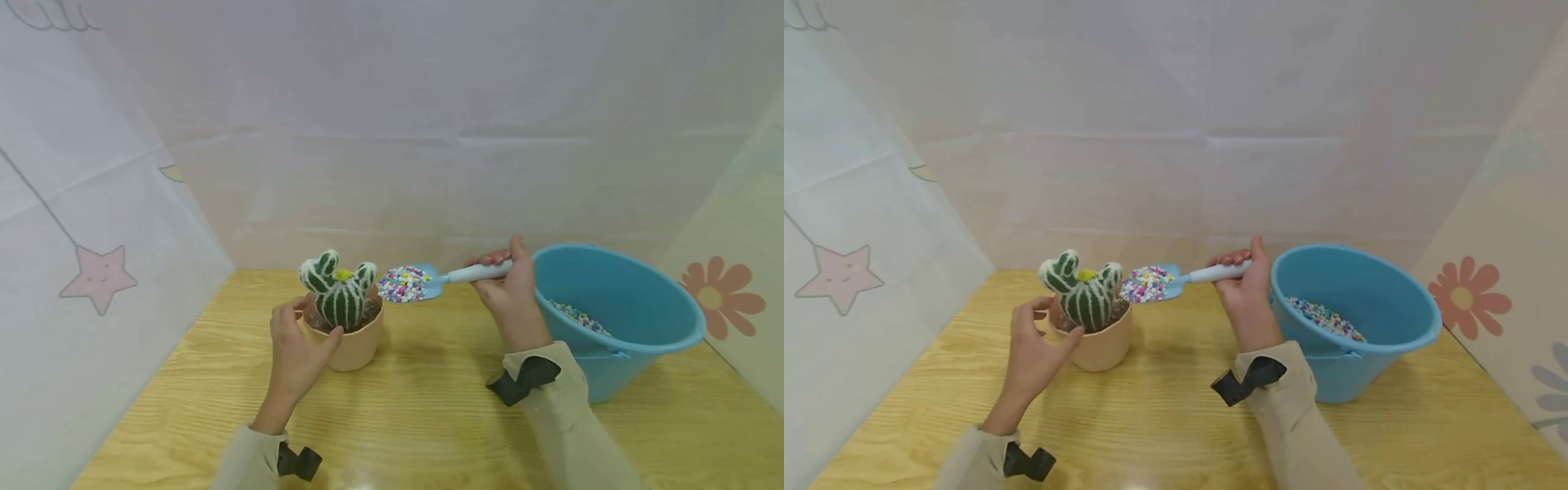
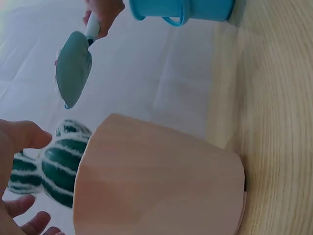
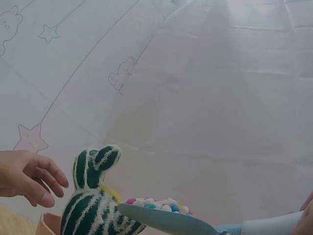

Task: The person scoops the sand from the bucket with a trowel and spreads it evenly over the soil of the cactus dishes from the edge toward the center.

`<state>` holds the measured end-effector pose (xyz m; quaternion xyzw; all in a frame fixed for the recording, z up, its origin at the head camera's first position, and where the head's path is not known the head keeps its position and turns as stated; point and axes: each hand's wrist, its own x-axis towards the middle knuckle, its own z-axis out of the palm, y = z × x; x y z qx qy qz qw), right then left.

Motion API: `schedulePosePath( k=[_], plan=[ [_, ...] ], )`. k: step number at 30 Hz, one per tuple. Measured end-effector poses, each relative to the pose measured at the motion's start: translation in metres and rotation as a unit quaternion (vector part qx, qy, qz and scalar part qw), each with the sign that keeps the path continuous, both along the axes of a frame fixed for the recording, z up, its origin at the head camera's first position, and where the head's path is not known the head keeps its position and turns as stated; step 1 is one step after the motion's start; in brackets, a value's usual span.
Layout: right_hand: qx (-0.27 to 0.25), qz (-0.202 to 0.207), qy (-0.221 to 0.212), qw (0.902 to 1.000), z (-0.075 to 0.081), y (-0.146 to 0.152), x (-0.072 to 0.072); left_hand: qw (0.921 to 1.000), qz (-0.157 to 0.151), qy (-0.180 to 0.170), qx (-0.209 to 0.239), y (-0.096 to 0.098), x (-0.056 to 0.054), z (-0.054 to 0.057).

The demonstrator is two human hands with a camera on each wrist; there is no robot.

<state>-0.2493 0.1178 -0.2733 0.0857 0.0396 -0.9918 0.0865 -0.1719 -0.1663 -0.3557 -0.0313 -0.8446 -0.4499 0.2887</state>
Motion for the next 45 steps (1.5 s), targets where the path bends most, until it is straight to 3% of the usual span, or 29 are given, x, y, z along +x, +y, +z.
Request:
schedulePosePath(
  k=[9, 18, 22, 28, 31, 38, 45],
  plan=[
    [0.002, -0.005, -0.022, 0.9997, -0.009, -0.008, -0.004, 0.9961, -0.040, -0.023, 0.075, -0.025, -0.016, -0.010],
    [0.012, -0.020, -0.015, 0.9996, -0.019, -0.013, -0.008, 0.9877, -0.106, -0.082, 0.080, -0.051, -0.039, -0.012],
    [0.021, -0.026, -0.020, 0.9992, -0.024, -0.016, -0.011, 0.9779, -0.154, -0.118, 0.079, -0.059, -0.046, -0.015],
    [0.035, -0.033, -0.025, 0.9985, -0.029, -0.019, -0.013, 0.9551, -0.227, -0.173, 0.080, -0.069, -0.052, -0.028],
    [0.042, -0.035, -0.025, 0.9982, -0.030, -0.021, -0.014, 0.9502, -0.247, -0.178, 0.068, -0.072, -0.054, -0.033],
    [0.050, -0.033, -0.022, 0.9979, -0.030, -0.025, -0.016, 0.9533, -0.260, -0.149, 0.040, -0.072, -0.054, -0.035],
    [0.086, -0.037, -0.020, 0.9954, -0.028, -0.028, -0.016, 0.9533, -0.255, -0.159, 0.028, -0.071, -0.054, -0.034]
  ],
)
